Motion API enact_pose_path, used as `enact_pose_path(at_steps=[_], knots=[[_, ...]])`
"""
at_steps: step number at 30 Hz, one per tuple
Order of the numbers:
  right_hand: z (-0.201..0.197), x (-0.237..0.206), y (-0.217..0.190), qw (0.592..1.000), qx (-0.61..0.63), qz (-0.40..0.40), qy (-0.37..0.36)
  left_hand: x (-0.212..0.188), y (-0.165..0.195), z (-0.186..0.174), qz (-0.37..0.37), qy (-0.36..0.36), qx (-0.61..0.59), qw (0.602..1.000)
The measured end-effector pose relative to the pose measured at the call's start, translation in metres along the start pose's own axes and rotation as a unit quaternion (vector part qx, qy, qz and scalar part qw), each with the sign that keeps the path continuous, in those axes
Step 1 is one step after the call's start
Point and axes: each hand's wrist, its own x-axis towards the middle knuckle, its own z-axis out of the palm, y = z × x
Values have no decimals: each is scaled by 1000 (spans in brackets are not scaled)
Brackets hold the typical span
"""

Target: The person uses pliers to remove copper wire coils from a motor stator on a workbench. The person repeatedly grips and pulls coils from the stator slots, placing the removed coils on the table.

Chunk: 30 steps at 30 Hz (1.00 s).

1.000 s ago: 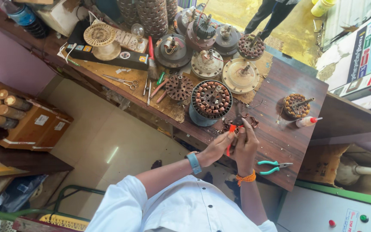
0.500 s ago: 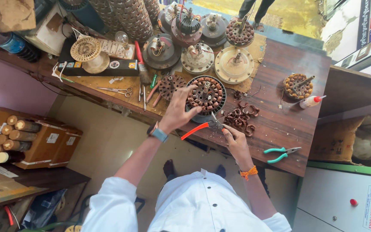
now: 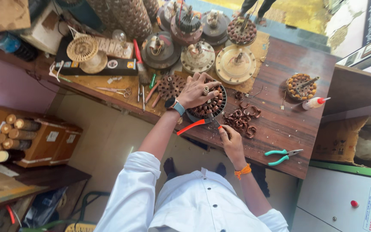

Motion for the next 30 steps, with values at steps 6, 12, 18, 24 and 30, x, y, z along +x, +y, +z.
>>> enact_pose_path(at_steps=[6, 12, 18, 24, 30], knots=[[28, 8, 52, 965, -138, -188, 117, 5, -3, 4, -12, -31, 4, 999], [24, 21, 42, 952, -133, -253, 111, 6, -6, 0, -20, -24, 19, 999], [-6, -5, -12, 965, -202, -160, 48, 2, 13, -6, 9, -63, 48, 997], [3, 8, -18, 989, -114, -93, 24, -11, 30, -26, 70, 186, 90, 976], [-9, 14, 4, 934, 286, 183, -109, -125, 50, -16, -207, 179, 9, 962]])
